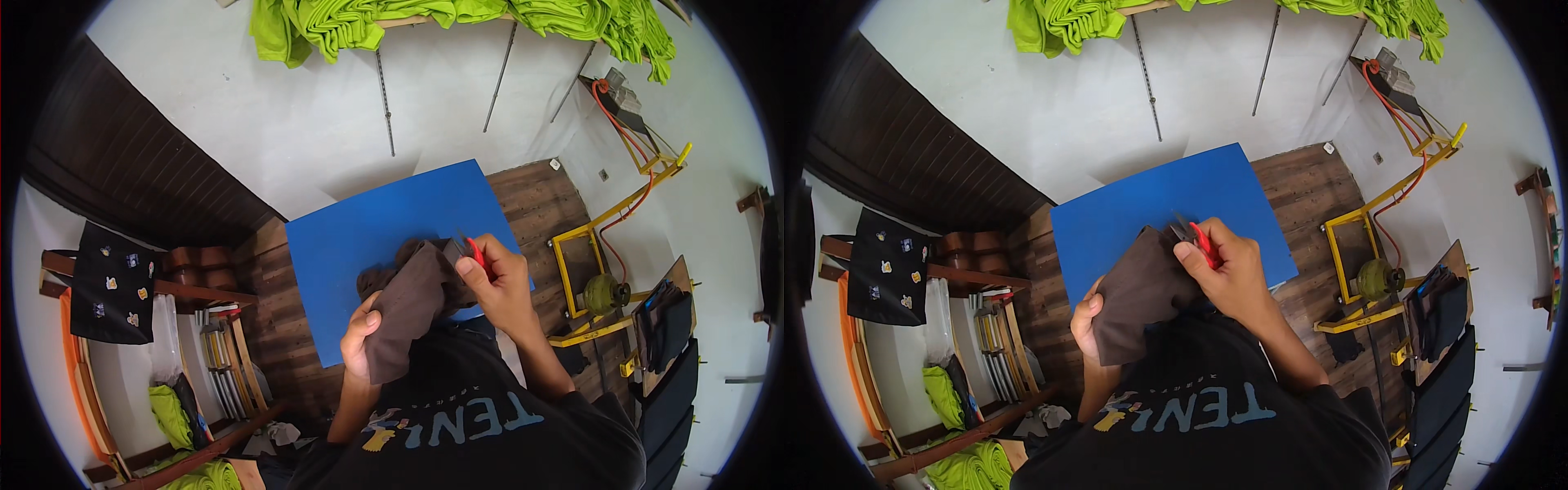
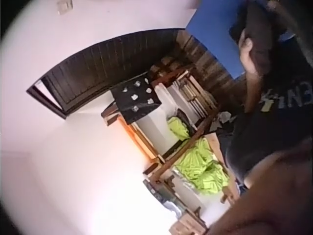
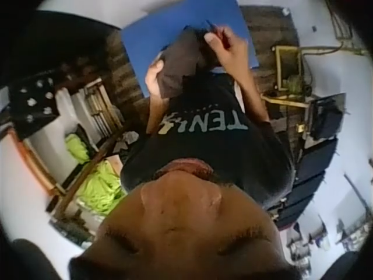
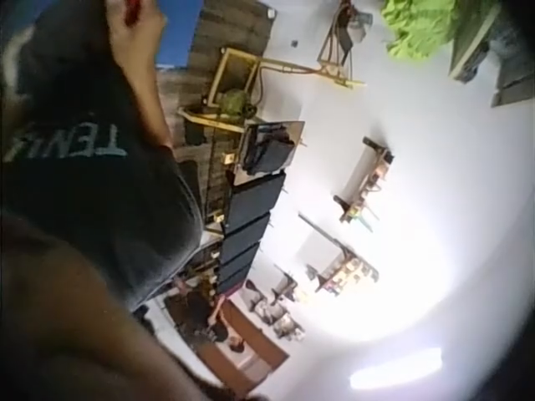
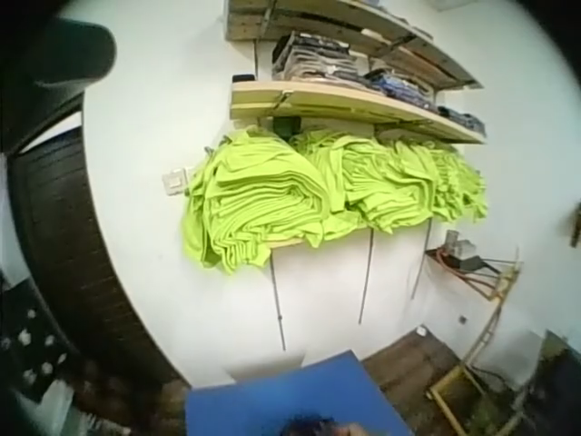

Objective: Cutting and trimming a piece of brown fabric using small hand snips.

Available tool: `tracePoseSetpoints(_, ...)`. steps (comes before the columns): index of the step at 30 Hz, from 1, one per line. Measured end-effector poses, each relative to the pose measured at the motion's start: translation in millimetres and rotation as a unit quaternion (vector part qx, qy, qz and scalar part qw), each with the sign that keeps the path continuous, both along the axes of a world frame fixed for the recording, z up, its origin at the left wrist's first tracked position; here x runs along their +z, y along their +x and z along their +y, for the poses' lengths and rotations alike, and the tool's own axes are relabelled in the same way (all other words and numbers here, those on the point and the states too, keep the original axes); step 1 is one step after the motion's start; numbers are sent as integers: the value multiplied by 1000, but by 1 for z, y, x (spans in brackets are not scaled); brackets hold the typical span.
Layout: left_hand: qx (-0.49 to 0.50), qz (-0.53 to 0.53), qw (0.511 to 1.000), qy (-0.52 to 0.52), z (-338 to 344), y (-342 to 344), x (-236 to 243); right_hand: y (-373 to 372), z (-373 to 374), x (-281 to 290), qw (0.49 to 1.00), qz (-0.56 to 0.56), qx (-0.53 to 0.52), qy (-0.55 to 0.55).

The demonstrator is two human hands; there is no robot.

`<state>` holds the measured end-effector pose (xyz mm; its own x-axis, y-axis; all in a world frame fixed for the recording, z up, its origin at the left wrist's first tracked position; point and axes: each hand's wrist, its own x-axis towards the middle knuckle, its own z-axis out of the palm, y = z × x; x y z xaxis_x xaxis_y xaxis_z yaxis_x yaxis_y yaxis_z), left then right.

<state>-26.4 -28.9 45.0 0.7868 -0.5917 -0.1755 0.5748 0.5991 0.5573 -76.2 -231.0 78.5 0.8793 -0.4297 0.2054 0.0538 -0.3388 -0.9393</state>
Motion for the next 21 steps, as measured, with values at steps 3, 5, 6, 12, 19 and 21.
tracePoseSetpoints(3,-20,-7,1000,-12,1,0,-3,1,2,3,998,-12,-1,61)
tracePoseSetpoints(5,-58,-19,998,-33,4,3,-6,0,5,5,998,-17,13,64)
tracePoseSetpoints(6,-77,-25,996,-44,5,3,-8,1,5,6,997,1,16,71)
tracePoseSetpoints(12,-84,-23,996,-23,7,1,-13,11,1,-1,995,12,-13,99)
tracePoseSetpoints(19,-49,-20,998,-36,7,2,-7,2,0,1,995,-49,1,92)
tracePoseSetpoints(21,-29,-20,999,7,6,-1,-4,-4,-5,6,999,-25,32,35)
